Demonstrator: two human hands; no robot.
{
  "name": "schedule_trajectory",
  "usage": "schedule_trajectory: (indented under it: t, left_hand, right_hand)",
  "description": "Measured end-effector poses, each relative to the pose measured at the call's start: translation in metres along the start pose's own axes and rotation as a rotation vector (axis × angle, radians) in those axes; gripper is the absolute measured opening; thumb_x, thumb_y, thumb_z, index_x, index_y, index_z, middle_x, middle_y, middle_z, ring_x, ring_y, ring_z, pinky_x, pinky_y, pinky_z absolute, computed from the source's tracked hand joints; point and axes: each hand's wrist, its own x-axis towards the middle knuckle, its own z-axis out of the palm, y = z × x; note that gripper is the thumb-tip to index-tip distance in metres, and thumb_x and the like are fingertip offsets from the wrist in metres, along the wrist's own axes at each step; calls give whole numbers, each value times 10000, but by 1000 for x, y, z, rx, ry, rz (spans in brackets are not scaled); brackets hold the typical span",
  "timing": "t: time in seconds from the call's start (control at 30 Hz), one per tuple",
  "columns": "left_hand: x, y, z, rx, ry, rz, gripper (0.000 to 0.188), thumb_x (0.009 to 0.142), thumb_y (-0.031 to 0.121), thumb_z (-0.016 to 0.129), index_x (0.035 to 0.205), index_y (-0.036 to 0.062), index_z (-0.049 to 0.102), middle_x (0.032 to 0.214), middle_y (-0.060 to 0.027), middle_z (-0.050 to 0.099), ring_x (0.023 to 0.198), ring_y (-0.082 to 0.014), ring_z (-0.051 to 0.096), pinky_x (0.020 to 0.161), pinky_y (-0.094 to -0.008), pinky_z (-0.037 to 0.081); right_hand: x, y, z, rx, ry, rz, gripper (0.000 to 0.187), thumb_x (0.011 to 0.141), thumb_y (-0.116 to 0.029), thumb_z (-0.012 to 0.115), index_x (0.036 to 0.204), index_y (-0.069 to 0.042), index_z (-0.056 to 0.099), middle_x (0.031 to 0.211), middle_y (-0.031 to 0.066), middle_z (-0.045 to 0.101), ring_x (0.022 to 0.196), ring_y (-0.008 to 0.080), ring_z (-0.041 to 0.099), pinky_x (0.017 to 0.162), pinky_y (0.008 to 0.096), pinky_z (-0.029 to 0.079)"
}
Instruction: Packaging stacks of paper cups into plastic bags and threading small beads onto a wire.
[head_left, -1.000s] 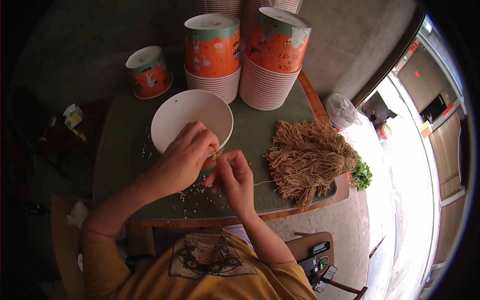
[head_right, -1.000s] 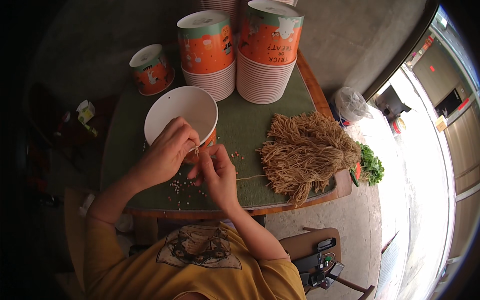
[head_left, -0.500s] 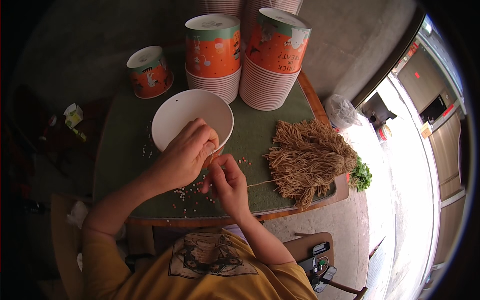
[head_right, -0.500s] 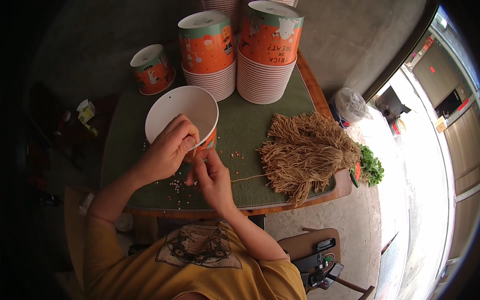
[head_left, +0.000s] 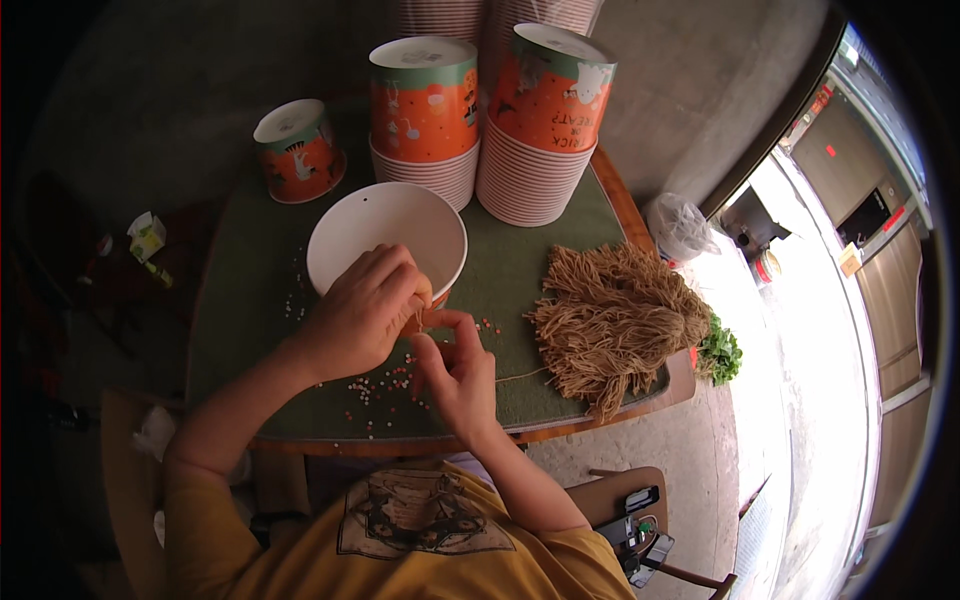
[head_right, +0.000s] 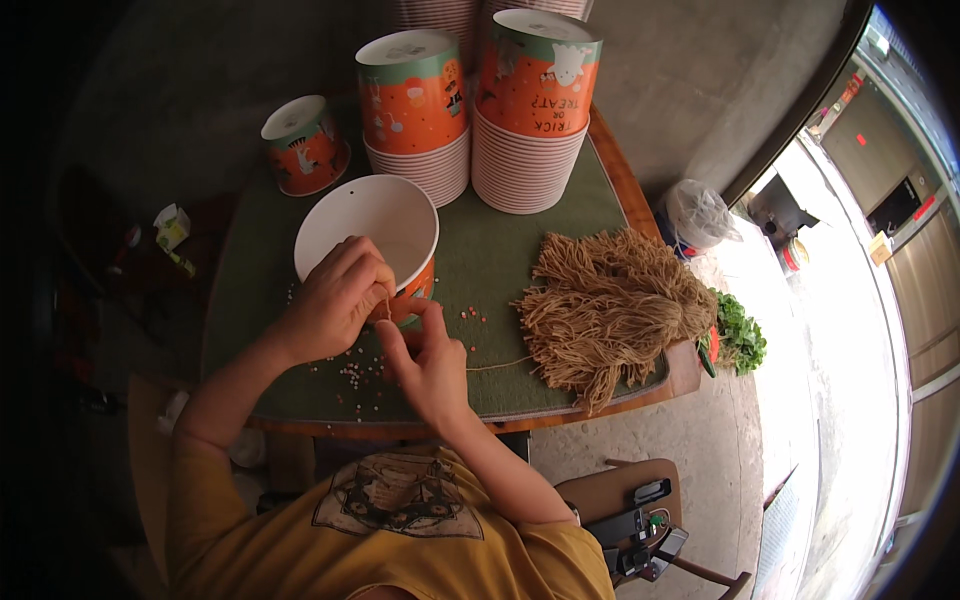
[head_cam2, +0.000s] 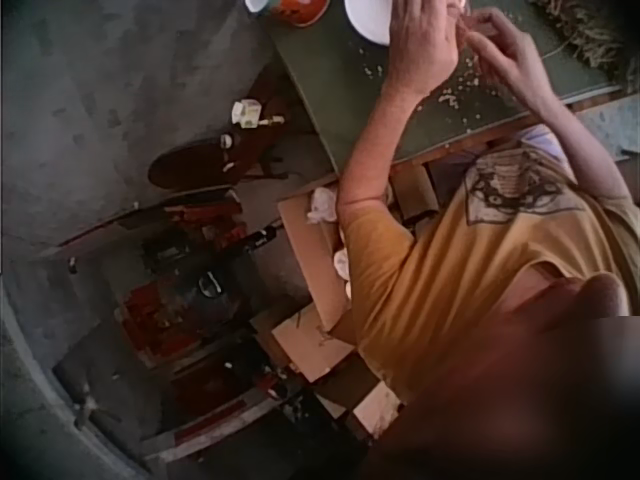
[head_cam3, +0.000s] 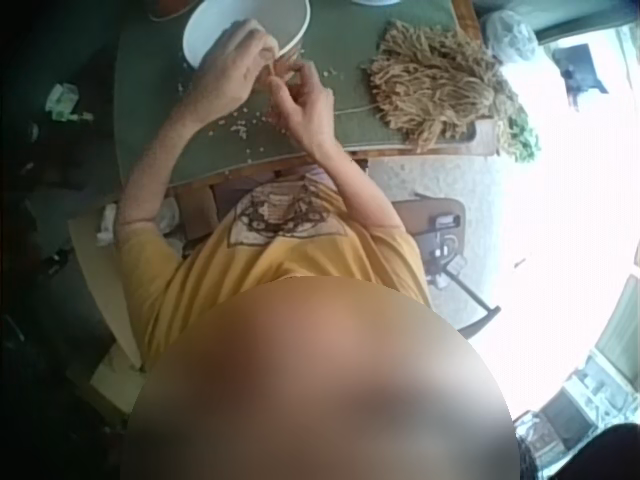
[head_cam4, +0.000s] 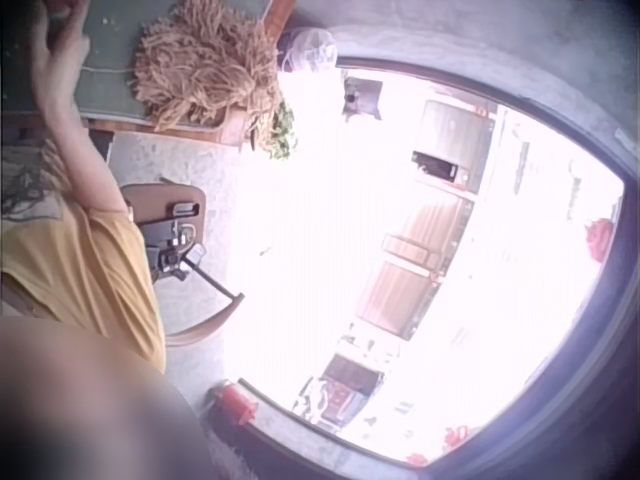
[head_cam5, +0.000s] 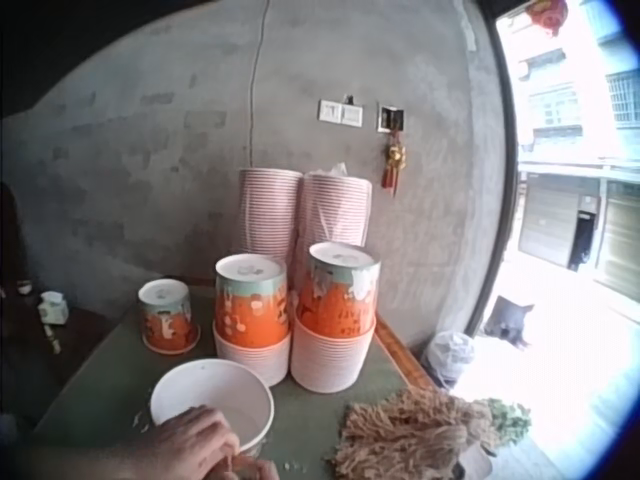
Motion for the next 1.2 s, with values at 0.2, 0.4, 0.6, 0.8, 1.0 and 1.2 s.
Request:
schedule_trajectory:
  t: [0.2, 0.4, 0.6, 0.8, 1.0, 1.2]
  left_hand:
    - [0, 2, 1, 84, -7, 57, 151, 749, 27, 582, 865, 48, 488, 866, -118, 457, 846, -314, 500, 756, -417, 413]
    - [-4, -4, 1, 238, 11, 160, 184, 726, 38, 593, 882, 65, 500, 883, -93, 473, 848, -288, 507, 793, -418, 406]
    - [-20, -15, -1, 299, 288, 178, 259, 757, -5, 605, 996, 55, 527, 973, -105, 511, 905, -283, 523, 833, -397, 419]
    - [-83, 16, 27, -245, 598, -333, 162, 874, -56, 502, 1017, 16, 483, 1000, -97, 482, 836, -147, 470, 761, -265, 416]
    - [-74, 12, 26, -237, 604, -189, 206, 847, -94, 460, 1021, 15, 467, 1154, -135, 439, 1130, -248, 468, 987, -364, 372]
    - [-72, 9, 27, -229, 758, -216, 168, 876, 12, 487, 1040, 36, 459, 1267, -129, 323, 1271, -282, 363, 1037, -412, 333]
  right_hand:
    - [7, 5, 2, -438, 83, -286, 104, 932, -138, 555, 946, -36, 539, 536, 14, 550, 486, 50, 545, 466, 211, 419]
    - [0, 9, 14, -101, 65, -113, 106, 955, -135, 523, 944, -32, 549, 578, -10, 550, 490, 43, 520, 469, 195, 392]
    - [-24, 29, 17, -17, -88, 3, 248, 999, -228, 454, 973, -17, 582, 666, 0, 584, 617, 61, 545, 567, 228, 430]
    - [-63, 33, 23, -217, -240, -51, 155, 955, -174, 527, 983, -38, 597, 707, 107, 636, 632, 212, 649, 585, 324, 498]
    - [-67, 19, 25, -187, -296, -47, 163, 967, -142, 502, 1002, -14, 597, 738, 93, 647, 678, 162, 642, 623, 290, 503]
    - [-69, 20, 27, -172, -339, -2, 171, 970, -154, 494, 993, -18, 594, 759, 93, 653, 682, 182, 640, 625, 295, 502]
